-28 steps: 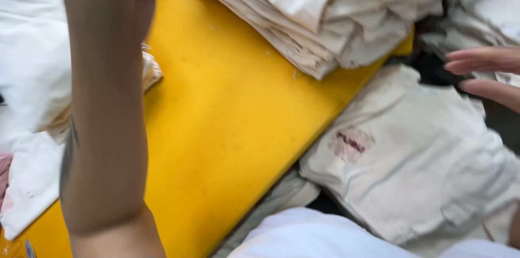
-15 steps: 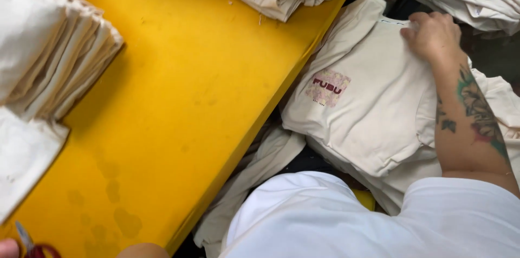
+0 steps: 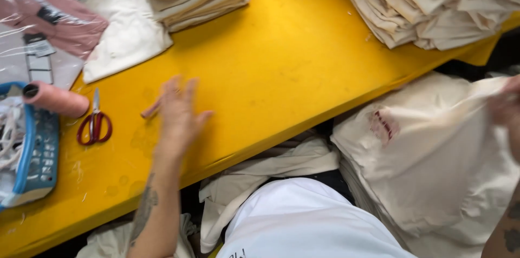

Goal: Trimming loose threads from finished t-shirts using thread snips at a quality control station.

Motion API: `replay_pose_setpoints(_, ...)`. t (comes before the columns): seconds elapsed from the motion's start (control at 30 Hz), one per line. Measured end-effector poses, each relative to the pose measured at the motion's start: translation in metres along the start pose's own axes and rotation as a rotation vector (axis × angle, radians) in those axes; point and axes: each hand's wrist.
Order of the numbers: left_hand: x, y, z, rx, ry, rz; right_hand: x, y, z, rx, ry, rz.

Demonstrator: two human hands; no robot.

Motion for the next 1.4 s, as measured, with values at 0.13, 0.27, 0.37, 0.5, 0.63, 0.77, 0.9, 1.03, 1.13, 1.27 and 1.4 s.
replay_pose_setpoints(0.13,0.143,-0.029,-0.018,0.014,0.675,-0.662,-0.249,0.141,-0.026,-0.442,-0.013,0.548)
replay_pose_setpoints(0.27,0.218,-0.024,-0.027,-0.22,1.12,-1.34,-0.324,0.144,0.026,-0.705,0.009,0.559)
replay_pose_setpoints(0.37,0.17,-0.073,-0.048,-0.634,0.898,-1.52,-0.295,0.148,0.112,-0.672,0.01,0.32)
replay_pose_setpoints(0.5,0.107,-0.117,0.026,-0.363,0.676,-1.39,-0.195,0.184,0.213,-0.63,0.05,0.02)
replay_pose_setpoints(0.63,0.034,-0.111,0.083,0.564,0.331,-0.871,-0.108,0.234,0.256,-0.562,0.079,-0.271)
replay_pose_setpoints(0.77,-0.039,-0.027,0.018,0.38,0.015,-0.387,-0.092,0.281,0.225,-0.451,0.08,-0.568)
replay_pose_setpoints(0.9,-0.053,0.022,-0.044,0.116,-0.269,-0.207,-0.111,0.31,0.114,-0.547,0.204,-0.897)
replay_pose_setpoints(1.03,-0.037,0.029,-0.044,-0.014,-0.233,-0.332,-0.085,0.318,0.093,-0.662,0.104,-0.418)
replay_pose_setpoints(1.13,-0.062,0.022,-0.007,0.12,-0.274,-0.4,-0.077,0.308,0.132,-0.498,0.161,-0.156)
replay_pose_setpoints(1.27,-0.088,-0.014,0.057,0.487,-0.228,-0.395,-0.067,0.31,0.199,-0.166,0.107,-0.009)
replay_pose_setpoints(1.4,-0.104,-0.018,0.069,0.545,-0.192,-0.497,-0.081,0.303,0.201,-0.124,-0.069,-0.031)
Point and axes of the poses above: each hand's wrist, its own z-axis towards the middle knuckle, its own y-axis out of the palm, x = y × z, and after that the axes turned 2 degrees about y, right-handed
